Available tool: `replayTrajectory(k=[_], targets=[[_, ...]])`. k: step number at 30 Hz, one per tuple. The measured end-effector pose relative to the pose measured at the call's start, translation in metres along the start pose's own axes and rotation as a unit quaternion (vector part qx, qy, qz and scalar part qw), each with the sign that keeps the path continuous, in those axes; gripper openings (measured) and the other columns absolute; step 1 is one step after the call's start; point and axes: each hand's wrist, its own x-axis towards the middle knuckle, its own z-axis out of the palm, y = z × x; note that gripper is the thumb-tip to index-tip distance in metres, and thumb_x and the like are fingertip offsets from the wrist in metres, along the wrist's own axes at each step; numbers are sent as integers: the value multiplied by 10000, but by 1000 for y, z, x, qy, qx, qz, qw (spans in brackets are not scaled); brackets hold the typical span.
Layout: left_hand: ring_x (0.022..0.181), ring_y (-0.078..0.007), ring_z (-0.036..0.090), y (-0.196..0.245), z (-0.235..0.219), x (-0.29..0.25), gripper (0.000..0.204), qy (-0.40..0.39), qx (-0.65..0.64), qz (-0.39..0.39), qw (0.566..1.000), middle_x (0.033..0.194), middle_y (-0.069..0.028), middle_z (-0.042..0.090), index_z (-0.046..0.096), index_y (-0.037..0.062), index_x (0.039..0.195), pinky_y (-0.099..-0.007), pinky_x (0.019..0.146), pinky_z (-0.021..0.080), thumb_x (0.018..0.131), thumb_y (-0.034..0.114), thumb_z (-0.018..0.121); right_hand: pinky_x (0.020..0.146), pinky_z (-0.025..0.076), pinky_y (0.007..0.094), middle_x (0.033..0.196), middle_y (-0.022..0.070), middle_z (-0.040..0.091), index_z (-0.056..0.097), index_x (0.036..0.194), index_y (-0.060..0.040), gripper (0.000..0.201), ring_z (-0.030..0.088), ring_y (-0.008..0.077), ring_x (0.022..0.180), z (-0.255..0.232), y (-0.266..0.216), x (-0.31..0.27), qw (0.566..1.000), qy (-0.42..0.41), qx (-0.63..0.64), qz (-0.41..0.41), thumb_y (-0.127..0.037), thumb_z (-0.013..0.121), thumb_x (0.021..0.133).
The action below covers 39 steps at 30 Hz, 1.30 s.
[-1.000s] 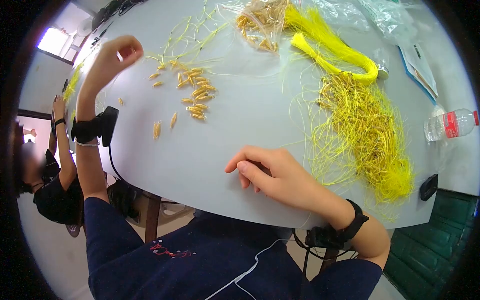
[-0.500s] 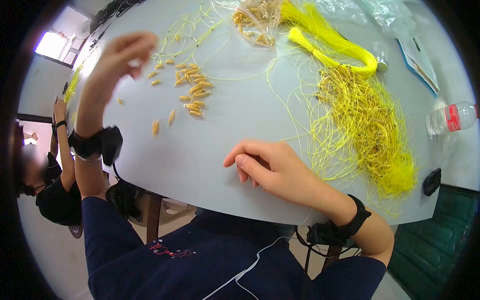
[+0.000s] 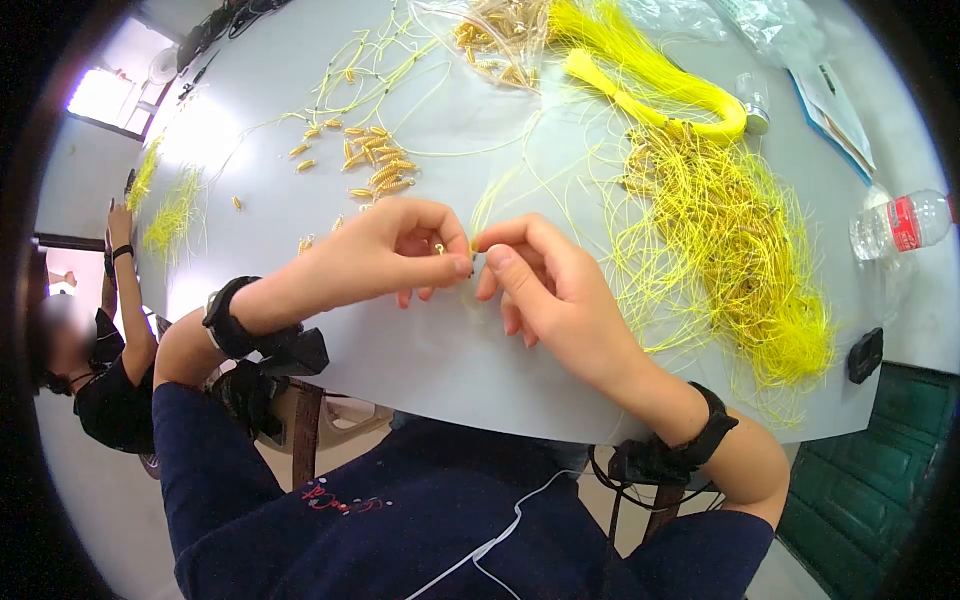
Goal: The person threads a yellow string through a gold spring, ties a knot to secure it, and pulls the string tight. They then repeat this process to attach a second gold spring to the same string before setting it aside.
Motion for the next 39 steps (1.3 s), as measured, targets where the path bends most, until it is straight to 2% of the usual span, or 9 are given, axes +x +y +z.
replayTrajectory(k=[4,6,10,13,16,25,29,32,39], targets=[[591,-70,540,5,4,-1,184,-6,58,2,998,662,-12,571,579,30,816,-206,489,431,801,209,618,477,366,166,721,11,519,486,1033,-26,209,450,42,551,-2,3,-4,998,56,-23,10,-180,510,893],[591,-120,558,5,-5,0,182,-3,286,113,951,643,-48,575,565,17,789,-247,520,435,768,184,634,493,352,178,698,3,503,488,1047,-38,203,434,38,557,3,3,-5,996,75,-37,-41,-147,525,879],[600,-175,565,9,-30,2,166,42,359,148,921,631,-69,569,551,25,766,-283,558,436,734,165,636,514,360,212,679,23,489,513,1052,-44,206,432,64,561,7,1,-6,983,35,-144,-106,-103,529,855],[609,-197,555,13,-39,7,119,231,471,104,845,609,-42,544,560,81,765,-309,551,424,718,170,625,547,406,286,707,100,514,593,923,-19,147,499,193,576,6,0,-7,943,-10,-307,-129,-32,518,798],[612,-197,553,10,-44,20,109,276,525,124,795,612,-40,541,569,89,768,-316,542,421,722,173,622,562,422,313,729,120,535,596,871,-12,117,533,240,609,5,7,-5,931,-20,-323,-167,-26,506,797],[640,-210,566,-2,-50,43,92,246,579,180,756,644,-33,561,582,78,749,-330,565,442,718,163,597,616,453,354,813,109,502,571,952,-51,167,547,278,707,9,3,-9,885,3,-426,-189,-49,521,792],[638,-189,570,7,-51,40,81,258,561,160,770,671,-39,577,589,74,758,-310,570,448,728,149,594,616,451,351,819,108,502,565,956,-51,170,545,276,715,8,3,-9,884,-3,-430,-184,-50,520,792],[619,-142,559,18,-58,34,81,312,469,204,801,677,-24,581,600,73,780,-274,573,447,748,147,602,615,450,353,819,108,501,559,964,-53,178,545,276,712,7,4,-9,884,-1,-431,-181,-50,521,790],[643,-39,550,30,-87,15,137,427,401,320,745,743,16,613,644,104,865,-167,521,419,803,226,635,607,449,349,818,109,502,561,967,-51,187,548,274,704,7,3,-8,885,-6,-429,-181,-40,525,783]])
